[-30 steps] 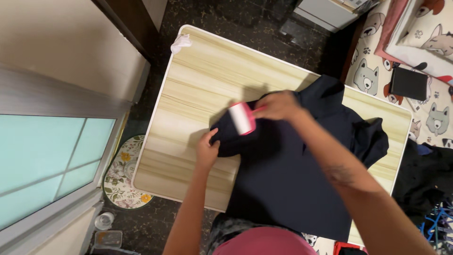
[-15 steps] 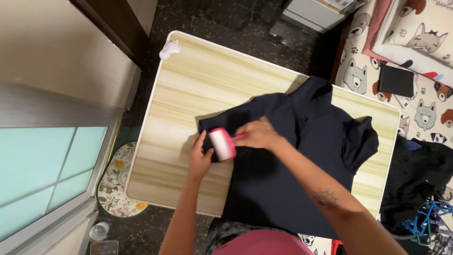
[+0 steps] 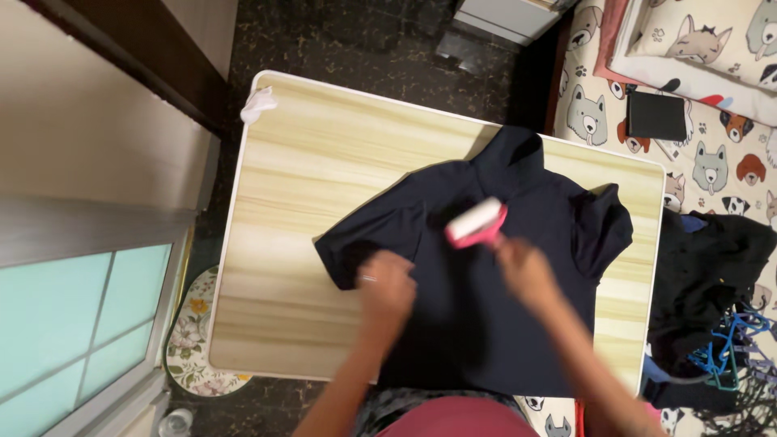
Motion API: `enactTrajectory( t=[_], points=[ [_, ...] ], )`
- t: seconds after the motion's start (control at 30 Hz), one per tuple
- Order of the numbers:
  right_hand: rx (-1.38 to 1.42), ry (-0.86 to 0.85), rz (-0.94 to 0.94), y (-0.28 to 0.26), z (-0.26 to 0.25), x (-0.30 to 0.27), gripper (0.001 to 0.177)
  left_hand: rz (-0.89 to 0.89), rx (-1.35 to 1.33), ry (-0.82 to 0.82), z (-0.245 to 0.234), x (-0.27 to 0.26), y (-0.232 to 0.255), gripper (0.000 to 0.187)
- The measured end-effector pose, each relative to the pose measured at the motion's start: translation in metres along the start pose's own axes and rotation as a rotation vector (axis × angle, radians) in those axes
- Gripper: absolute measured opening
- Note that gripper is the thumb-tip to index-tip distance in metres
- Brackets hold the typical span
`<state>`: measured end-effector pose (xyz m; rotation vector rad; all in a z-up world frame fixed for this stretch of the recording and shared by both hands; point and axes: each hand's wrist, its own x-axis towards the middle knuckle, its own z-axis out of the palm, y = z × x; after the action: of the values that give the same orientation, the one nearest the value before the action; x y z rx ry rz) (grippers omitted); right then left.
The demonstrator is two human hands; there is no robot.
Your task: The person lays a dark polo shirt on a folding board, uses a pink lint roller to remove lint from both sides, then folds the shirt neatly. The folded shirt is placed on a bed with other clothes.
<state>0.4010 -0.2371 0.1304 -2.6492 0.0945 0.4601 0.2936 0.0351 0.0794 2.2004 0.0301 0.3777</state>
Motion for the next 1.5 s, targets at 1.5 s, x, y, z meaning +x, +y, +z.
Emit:
enactTrajectory(
  t=[1.5],
  points=[
    [0.432,0.354,0.422,0.128,0.058,-0.095,0.045,-0.058,0.417,-0.859,0.16,-0.014,0.108,0.108]
  ],
)
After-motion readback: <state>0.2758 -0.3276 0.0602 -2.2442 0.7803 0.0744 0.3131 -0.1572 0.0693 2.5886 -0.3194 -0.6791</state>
